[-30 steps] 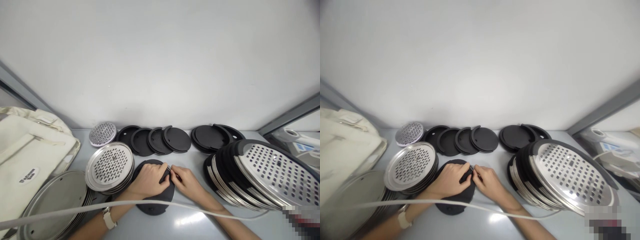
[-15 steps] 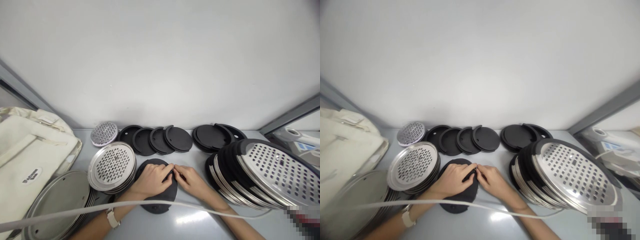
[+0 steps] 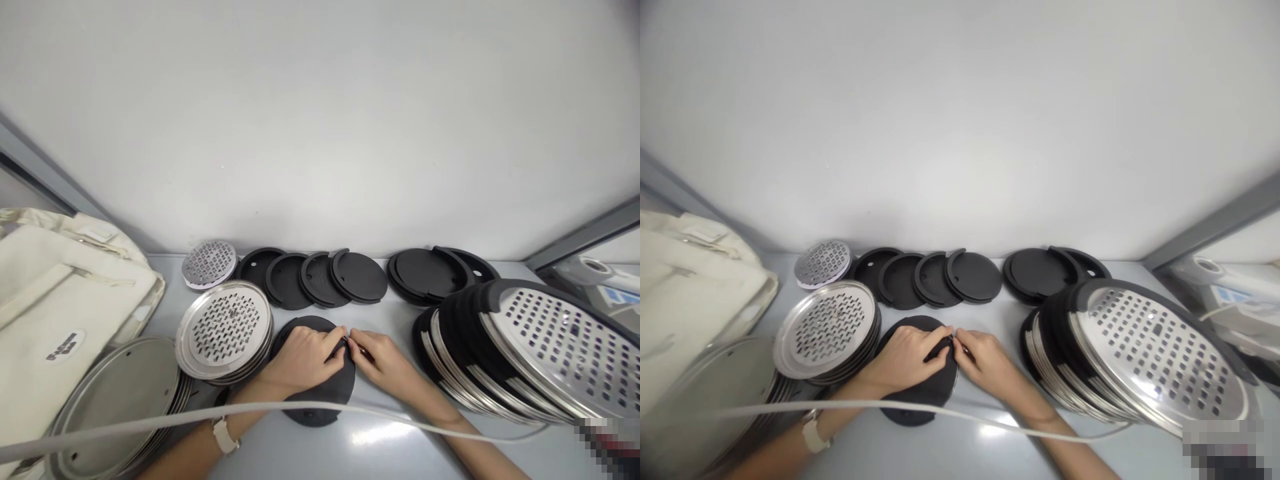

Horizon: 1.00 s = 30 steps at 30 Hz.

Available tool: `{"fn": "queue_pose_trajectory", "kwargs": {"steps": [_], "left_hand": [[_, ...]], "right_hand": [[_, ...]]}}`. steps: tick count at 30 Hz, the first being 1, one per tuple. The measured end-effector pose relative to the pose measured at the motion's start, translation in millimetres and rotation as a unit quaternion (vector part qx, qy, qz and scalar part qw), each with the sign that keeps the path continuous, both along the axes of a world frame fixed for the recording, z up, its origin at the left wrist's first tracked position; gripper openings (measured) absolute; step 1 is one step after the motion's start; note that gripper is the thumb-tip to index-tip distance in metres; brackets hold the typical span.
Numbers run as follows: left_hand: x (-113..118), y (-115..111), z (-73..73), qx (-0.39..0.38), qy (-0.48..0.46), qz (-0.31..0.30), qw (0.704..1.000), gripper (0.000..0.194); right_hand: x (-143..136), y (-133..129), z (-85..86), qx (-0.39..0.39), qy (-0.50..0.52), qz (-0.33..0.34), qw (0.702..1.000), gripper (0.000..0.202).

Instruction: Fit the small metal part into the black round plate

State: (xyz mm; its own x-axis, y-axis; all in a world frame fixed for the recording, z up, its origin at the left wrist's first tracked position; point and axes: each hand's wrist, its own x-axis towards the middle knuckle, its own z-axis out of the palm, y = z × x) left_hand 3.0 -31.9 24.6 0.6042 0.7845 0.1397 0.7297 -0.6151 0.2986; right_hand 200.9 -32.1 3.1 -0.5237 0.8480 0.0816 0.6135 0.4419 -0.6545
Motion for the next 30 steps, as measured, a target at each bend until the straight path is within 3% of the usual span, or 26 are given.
{"fn": "queue_pose_trajectory", "kwargs": {"steps": [16, 30], "left_hand": [[-0.8, 2.6, -5.6, -0.005, -0.001, 0.008, 1.0, 0.026], [0.1, 3.5, 4.1, -0.034, 0.013, 0.007, 0.999, 0.019]], "right_hand": [[-1.5, -2.7, -4.6, 0.046, 0.042, -0.016, 0.998, 0.027], [-1.5, -3.3, 4.6, 0.031, 0.029, -0.011, 0.999, 0.024]]}}
